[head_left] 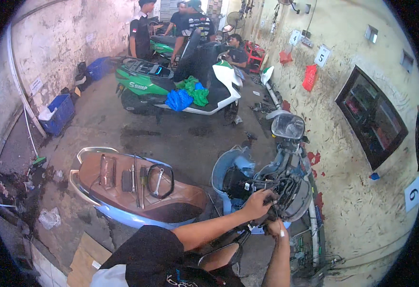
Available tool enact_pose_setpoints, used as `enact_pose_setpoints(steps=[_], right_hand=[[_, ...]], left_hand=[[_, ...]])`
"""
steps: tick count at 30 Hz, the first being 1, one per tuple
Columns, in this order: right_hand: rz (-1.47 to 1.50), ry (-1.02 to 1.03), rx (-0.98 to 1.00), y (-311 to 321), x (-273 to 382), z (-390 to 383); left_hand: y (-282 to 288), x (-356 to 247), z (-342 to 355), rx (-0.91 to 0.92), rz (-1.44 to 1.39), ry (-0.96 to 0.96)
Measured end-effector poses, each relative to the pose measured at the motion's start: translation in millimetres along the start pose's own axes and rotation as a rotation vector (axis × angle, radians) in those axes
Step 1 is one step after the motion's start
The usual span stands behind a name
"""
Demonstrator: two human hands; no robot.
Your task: The person manipulates wires and electrical connectors inside the front panel of a blue scooter, wipes the internal housing with a cloth, and then aligns and snaps a blue plastic front cover onto the handlebar assembly.
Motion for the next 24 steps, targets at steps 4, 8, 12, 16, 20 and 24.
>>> enact_pose_setpoints(steps=[4, 8, 12, 16, 20, 24], right_hand=[[-0.202, -0.253, 0.085, -5, -29, 3], [-0.305, -0.015, 0.029, -6, -12, 3], [-0.319, 0.054, 0.002, 1, 22, -4], [0.186, -0.28, 0.118, -1, 12, -13], [0.284, -0.185, 0.059, -5, -7, 2], [-0.221, -0.135, 0.062, -1, 28, -4]], left_hand=[[3, -4, -1, -0.019, 0.032, -0.026], [0, -27, -3, -0.032, -0.009, -0.188], [-7, -39, -2, 0.127, -0.062, -0.266], [-9, -33, 0, 0.144, -0.024, -0.159], [-14, -29, 2, 0.165, -0.056, -0.15], [-10, -35, 2, 0.11, -0.09, -0.254]])
Point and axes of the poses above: each hand's wrist, its own z-axis towards the middle knuckle, its own y-axis out of the back of the hand, x = y × z, the point moved 7 cm from there along z, towards the middle knuckle, and after that the axes turned 12 degrees about -z, right-handed, at the moved point
